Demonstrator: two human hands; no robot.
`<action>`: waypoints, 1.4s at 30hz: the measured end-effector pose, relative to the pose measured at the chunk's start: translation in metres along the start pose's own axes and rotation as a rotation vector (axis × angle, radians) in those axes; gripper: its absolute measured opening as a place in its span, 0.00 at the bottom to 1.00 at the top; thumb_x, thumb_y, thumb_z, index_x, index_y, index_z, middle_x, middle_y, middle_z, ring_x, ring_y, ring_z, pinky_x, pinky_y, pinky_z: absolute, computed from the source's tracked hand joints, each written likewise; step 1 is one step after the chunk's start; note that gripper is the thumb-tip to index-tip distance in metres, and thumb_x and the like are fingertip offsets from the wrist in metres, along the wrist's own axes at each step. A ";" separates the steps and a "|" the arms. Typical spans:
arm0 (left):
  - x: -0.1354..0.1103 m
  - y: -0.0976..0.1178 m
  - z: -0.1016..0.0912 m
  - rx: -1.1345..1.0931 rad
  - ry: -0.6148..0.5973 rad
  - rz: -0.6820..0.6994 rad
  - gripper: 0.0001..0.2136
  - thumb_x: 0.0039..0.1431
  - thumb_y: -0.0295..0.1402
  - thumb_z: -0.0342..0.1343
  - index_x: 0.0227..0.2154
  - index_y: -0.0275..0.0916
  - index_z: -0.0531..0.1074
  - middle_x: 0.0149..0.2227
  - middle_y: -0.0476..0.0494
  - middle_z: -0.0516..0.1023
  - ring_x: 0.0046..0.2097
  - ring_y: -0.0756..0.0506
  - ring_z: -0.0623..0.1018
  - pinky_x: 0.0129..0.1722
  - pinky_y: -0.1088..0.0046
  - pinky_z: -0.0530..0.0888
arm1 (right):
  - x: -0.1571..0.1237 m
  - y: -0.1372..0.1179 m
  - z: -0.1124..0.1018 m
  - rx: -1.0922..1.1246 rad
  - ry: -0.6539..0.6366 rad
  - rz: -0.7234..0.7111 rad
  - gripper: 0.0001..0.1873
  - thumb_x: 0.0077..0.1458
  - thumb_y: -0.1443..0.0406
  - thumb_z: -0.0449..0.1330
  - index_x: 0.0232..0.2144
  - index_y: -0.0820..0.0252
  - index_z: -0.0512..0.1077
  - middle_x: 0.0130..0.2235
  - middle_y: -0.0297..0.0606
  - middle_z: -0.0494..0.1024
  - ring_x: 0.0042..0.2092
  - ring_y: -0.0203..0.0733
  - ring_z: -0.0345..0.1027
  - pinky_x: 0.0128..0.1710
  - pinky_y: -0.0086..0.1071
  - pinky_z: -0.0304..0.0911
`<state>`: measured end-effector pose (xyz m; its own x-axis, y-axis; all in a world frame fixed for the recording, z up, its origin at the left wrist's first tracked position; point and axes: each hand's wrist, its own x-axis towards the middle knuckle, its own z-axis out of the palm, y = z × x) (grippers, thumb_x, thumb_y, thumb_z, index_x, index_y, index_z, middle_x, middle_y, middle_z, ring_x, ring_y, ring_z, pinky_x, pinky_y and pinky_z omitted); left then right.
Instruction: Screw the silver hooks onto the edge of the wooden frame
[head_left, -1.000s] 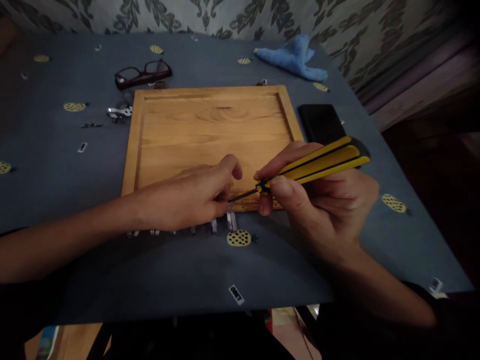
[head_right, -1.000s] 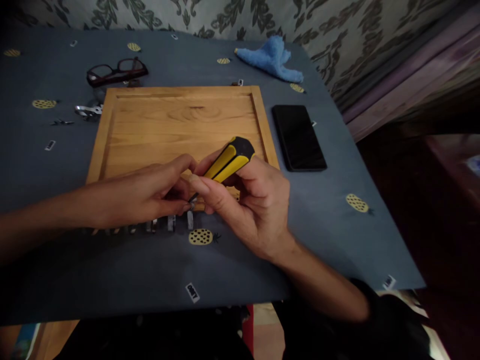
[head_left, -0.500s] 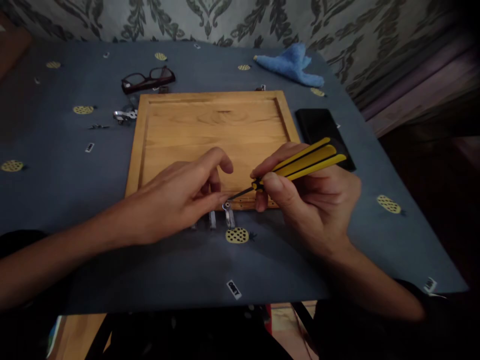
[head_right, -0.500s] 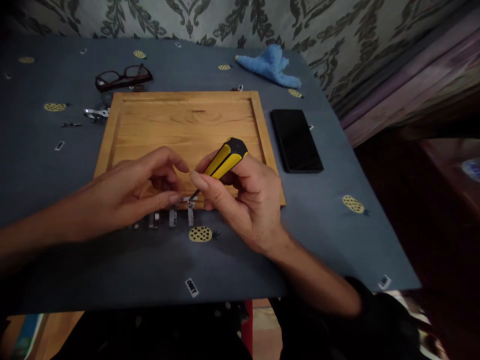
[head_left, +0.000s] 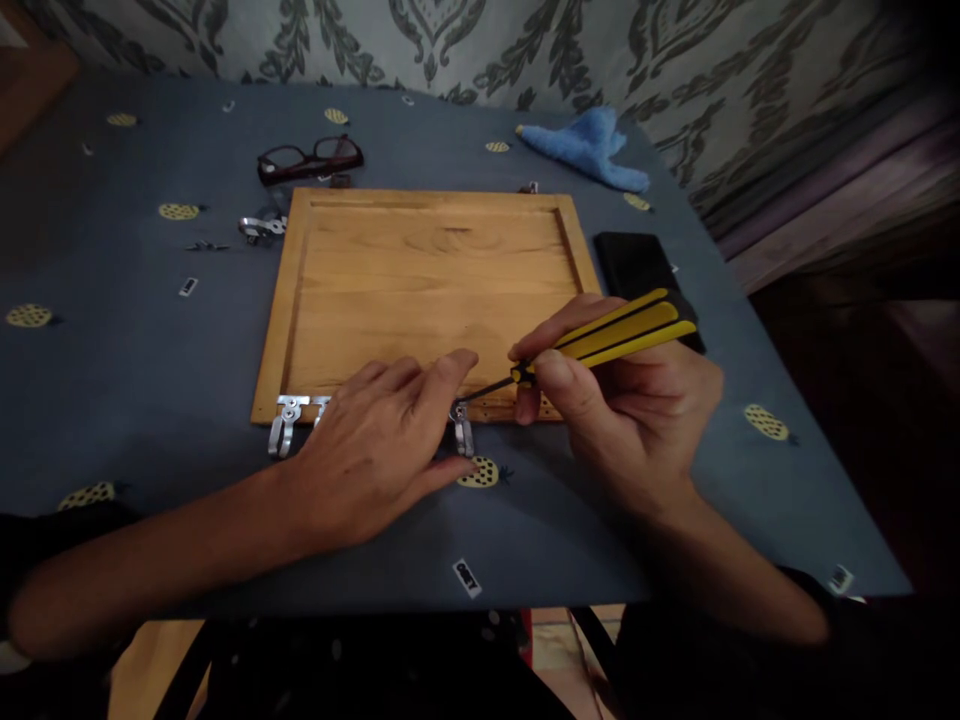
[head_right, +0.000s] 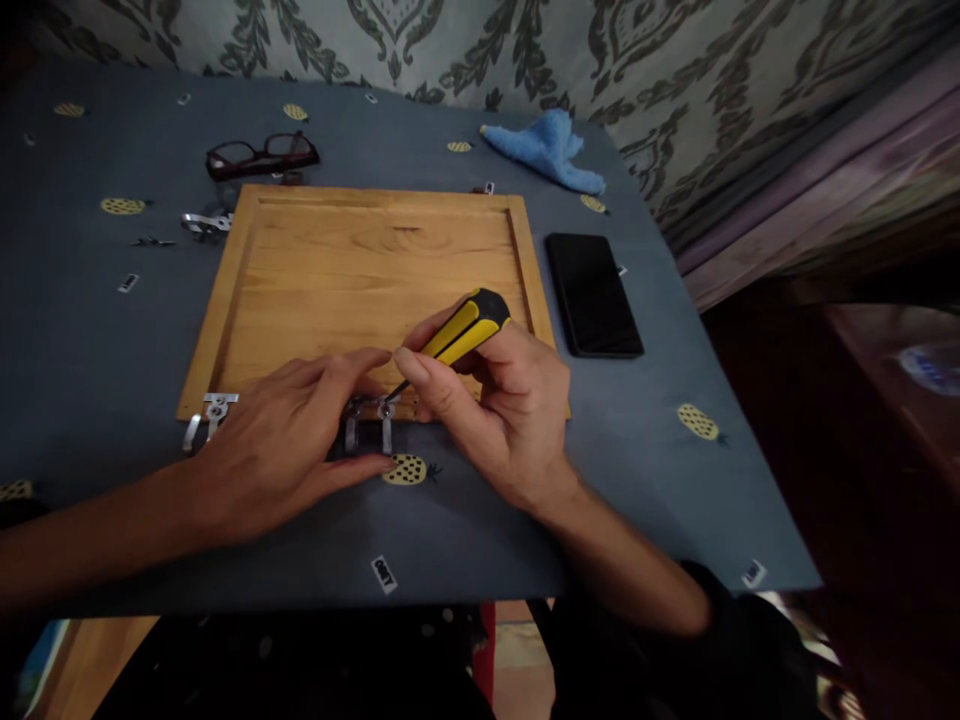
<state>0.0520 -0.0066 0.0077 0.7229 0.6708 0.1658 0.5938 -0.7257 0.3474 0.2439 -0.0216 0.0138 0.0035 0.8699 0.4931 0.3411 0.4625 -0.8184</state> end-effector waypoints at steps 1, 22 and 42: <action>0.000 0.001 0.000 0.003 -0.004 -0.013 0.33 0.56 0.40 0.63 0.58 0.37 0.52 0.48 0.37 0.77 0.47 0.37 0.78 0.45 0.59 0.73 | 0.000 0.000 0.000 0.000 -0.001 0.003 0.08 0.59 0.59 0.62 0.30 0.54 0.75 0.31 0.31 0.76 0.22 0.30 0.66 0.19 0.27 0.66; 0.000 0.001 0.001 -0.111 -0.042 -0.102 0.28 0.57 0.39 0.60 0.56 0.39 0.56 0.43 0.41 0.77 0.45 0.38 0.77 0.43 0.61 0.72 | -0.002 -0.010 -0.005 -0.023 0.046 -0.108 0.08 0.60 0.63 0.61 0.28 0.52 0.76 0.32 0.34 0.77 0.28 0.37 0.70 0.23 0.34 0.68; -0.001 0.000 0.001 -0.091 -0.036 -0.107 0.27 0.57 0.39 0.60 0.56 0.40 0.56 0.43 0.40 0.76 0.45 0.36 0.77 0.40 0.61 0.71 | -0.002 -0.006 -0.003 -0.007 -0.012 -0.104 0.05 0.59 0.63 0.63 0.31 0.51 0.76 0.31 0.33 0.77 0.26 0.37 0.70 0.24 0.35 0.68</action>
<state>0.0522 -0.0075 0.0066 0.6705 0.7364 0.0906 0.6349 -0.6327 0.4435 0.2444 -0.0271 0.0188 -0.0435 0.8193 0.5717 0.3457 0.5493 -0.7608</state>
